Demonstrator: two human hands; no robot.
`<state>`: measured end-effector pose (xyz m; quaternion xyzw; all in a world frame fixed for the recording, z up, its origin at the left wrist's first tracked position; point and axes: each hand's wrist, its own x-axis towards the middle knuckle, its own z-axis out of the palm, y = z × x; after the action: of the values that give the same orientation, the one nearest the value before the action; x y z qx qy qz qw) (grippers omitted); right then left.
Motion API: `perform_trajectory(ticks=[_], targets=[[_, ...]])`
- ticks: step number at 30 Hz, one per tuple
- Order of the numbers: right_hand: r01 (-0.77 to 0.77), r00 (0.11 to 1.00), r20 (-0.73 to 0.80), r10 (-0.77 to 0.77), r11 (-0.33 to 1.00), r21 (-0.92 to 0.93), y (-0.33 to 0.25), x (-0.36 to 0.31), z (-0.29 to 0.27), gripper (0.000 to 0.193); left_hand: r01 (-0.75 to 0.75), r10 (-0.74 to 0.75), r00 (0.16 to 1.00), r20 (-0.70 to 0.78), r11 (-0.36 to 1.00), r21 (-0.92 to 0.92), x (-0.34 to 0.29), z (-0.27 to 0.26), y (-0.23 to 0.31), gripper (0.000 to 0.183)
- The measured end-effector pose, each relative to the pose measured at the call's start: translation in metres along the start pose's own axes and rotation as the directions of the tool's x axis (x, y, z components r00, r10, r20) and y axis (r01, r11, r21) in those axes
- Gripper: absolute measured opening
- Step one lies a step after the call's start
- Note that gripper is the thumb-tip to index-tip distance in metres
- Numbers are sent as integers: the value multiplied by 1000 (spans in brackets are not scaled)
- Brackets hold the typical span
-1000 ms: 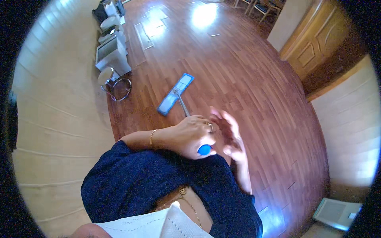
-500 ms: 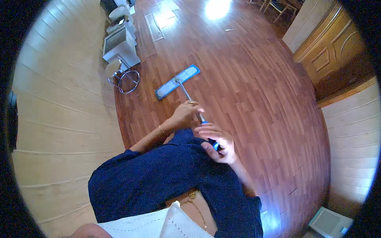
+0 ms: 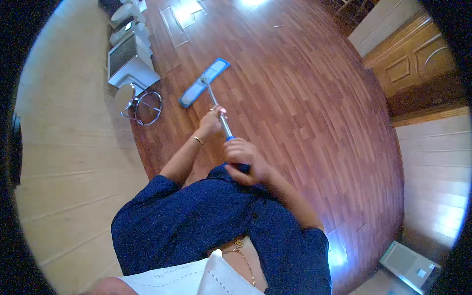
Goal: Mopping a large wooden floor using a flat mop.
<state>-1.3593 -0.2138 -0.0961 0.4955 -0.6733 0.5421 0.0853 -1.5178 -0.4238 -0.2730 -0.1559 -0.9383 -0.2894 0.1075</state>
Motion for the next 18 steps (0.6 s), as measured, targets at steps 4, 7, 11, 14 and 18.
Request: perform_trajectory(ticks=[4,7,11,14,18], targets=[[-11,1000,3,11,999,-31,50,-23,38,18,-75,75,997,-1,996,45,21,29,-78,25],[-89,994,-69,81,989,-119,42,-29,47,14,111,-153,938,312,983,148,42,20,-79,35],[-277,935,-223,276,961,30,17,-26,48,11,-86,52,962,270,990,116,62,15,-78,41],[-349,875,-314,368,930,119,16,-30,50,10,-251,217,934,285,964,89,69,8,-58,37],[-425,845,-341,413,904,42,-21,-35,61,12,-452,392,802,450,892,29,60,-4,-37,35]])
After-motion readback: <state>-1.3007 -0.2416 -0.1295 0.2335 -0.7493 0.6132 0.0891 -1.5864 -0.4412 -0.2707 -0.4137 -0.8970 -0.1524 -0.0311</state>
